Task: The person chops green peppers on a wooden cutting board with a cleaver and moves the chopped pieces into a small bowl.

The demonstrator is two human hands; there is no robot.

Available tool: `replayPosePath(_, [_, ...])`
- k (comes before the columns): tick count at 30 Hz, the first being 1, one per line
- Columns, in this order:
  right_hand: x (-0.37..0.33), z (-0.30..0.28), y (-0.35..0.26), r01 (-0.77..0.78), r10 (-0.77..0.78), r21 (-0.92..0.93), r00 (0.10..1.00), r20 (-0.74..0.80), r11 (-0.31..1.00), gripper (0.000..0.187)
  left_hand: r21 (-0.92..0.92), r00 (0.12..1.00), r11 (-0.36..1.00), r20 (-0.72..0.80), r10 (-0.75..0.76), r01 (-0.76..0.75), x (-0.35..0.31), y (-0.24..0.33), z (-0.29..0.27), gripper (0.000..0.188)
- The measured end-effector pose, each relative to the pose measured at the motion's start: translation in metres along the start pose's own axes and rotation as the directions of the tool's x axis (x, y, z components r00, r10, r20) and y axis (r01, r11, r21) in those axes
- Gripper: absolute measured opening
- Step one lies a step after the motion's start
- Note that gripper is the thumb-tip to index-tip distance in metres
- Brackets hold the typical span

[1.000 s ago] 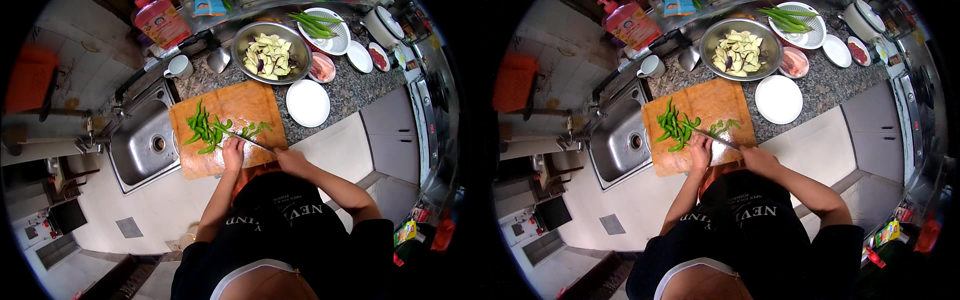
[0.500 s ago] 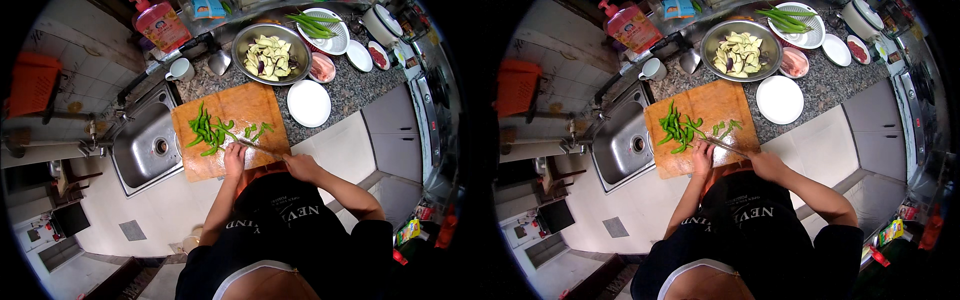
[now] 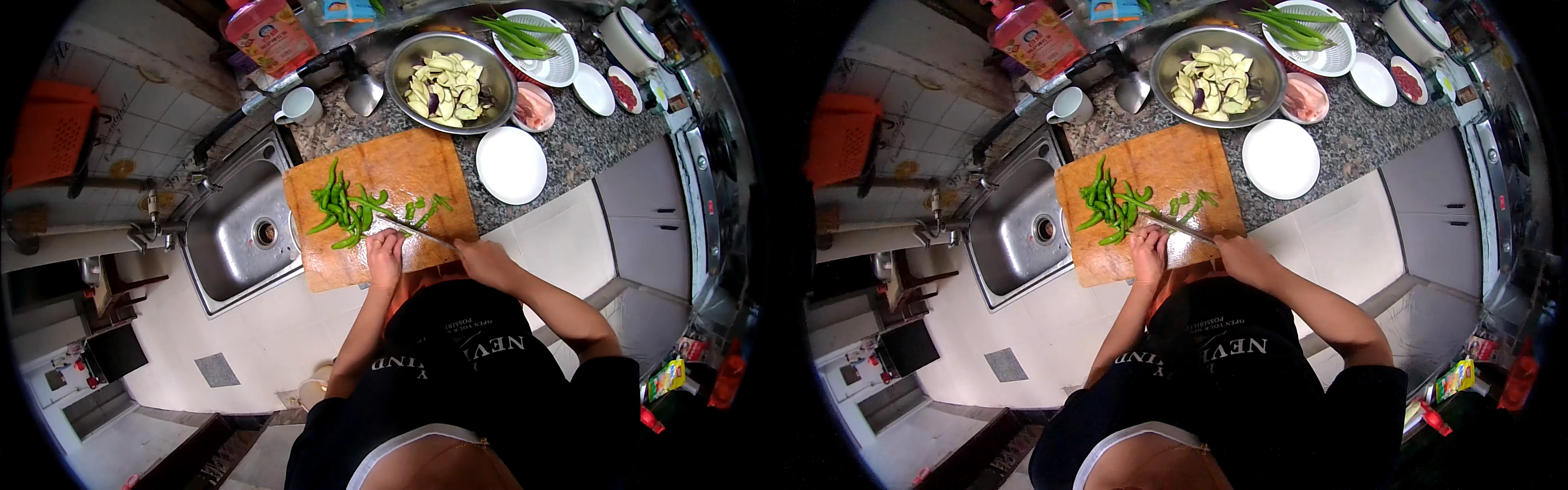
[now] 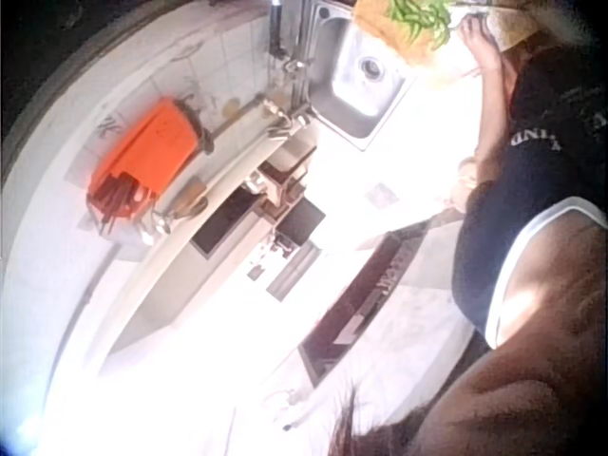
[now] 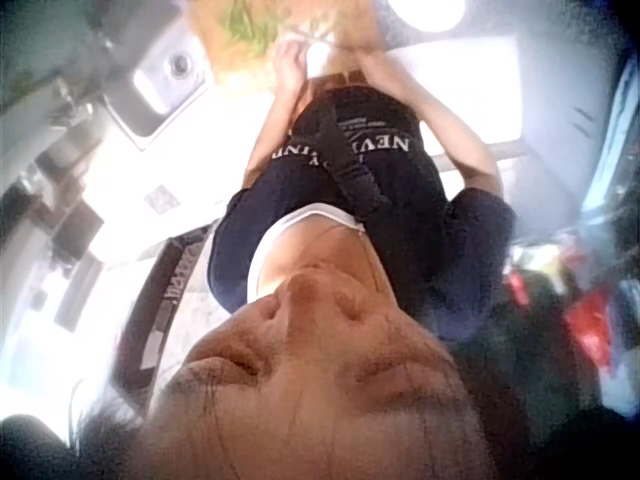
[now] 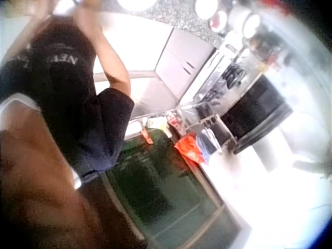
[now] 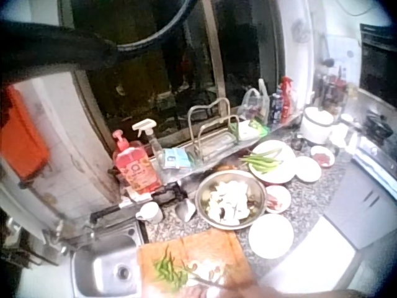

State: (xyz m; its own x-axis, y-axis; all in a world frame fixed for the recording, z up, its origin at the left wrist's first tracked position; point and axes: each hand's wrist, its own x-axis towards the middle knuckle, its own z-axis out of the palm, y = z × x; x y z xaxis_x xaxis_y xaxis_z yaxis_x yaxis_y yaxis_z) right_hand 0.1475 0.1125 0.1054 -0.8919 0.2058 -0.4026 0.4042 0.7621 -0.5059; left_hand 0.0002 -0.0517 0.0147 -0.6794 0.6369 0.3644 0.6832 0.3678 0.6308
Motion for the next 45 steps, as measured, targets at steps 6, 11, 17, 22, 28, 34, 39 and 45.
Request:
replayPosePath(6, [-0.023, -0.020, -0.011, -0.037, 0.046, -0.072, 0.992, 0.117, 0.997, 0.020, -0.070, 0.994, 0.992, 0.025, -0.107, 0.109, -0.005, -0.009, 0.003, 0.011])
replayPosePath(11, [-0.007, 0.004, -0.005, -0.059, 0.057, 0.013, 0.994, 0.092, 0.998, 0.020, -0.059, 0.993, 0.993, 0.062, -0.098, 0.102, -0.002, -0.009, -0.001, 0.010])
replayPosePath(17, [-0.002, -0.008, -0.011, -0.051, 0.050, 0.014, 0.998, 0.030, 0.999, 0.019, -0.034, 0.997, 0.999, 0.078, 0.006, -0.004, -0.002, -0.015, -0.007, 0.005])
replayPosePath(22, [-0.016, -0.024, -0.013, -0.053, 0.057, -0.042, 0.994, 0.093, 0.998, 0.020, -0.080, 0.996, 0.994, 0.064, -0.066, 0.071, -0.001, -0.016, -0.005, 0.006])
replayPosePath(28, [-0.005, -0.001, -0.001, -0.032, 0.032, 0.000, 0.995, 0.096, 0.999, 0.021, -0.106, 0.992, 0.989, 0.086, -0.095, 0.104, 0.000, -0.017, -0.002, 0.006])
replayPosePath(34, [-0.003, -0.014, -0.010, -0.054, 0.050, 0.060, 0.997, 0.062, 0.997, 0.021, -0.105, 0.992, 0.987, 0.042, -0.117, 0.121, -0.002, -0.010, -0.009, 0.005])
replayPosePath(39, [-0.018, -0.023, -0.008, -0.056, 0.055, 0.000, 0.988, 0.147, 0.998, 0.021, -0.108, 0.987, 0.984, 0.084, -0.135, 0.143, -0.001, -0.020, -0.004, 0.005])
replayPosePath(45, [-0.004, 0.001, -0.001, -0.057, 0.051, 0.055, 0.994, 0.097, 0.997, 0.022, -0.085, 0.993, 0.991, 0.078, -0.092, 0.099, 0.001, -0.020, -0.004, 0.005])
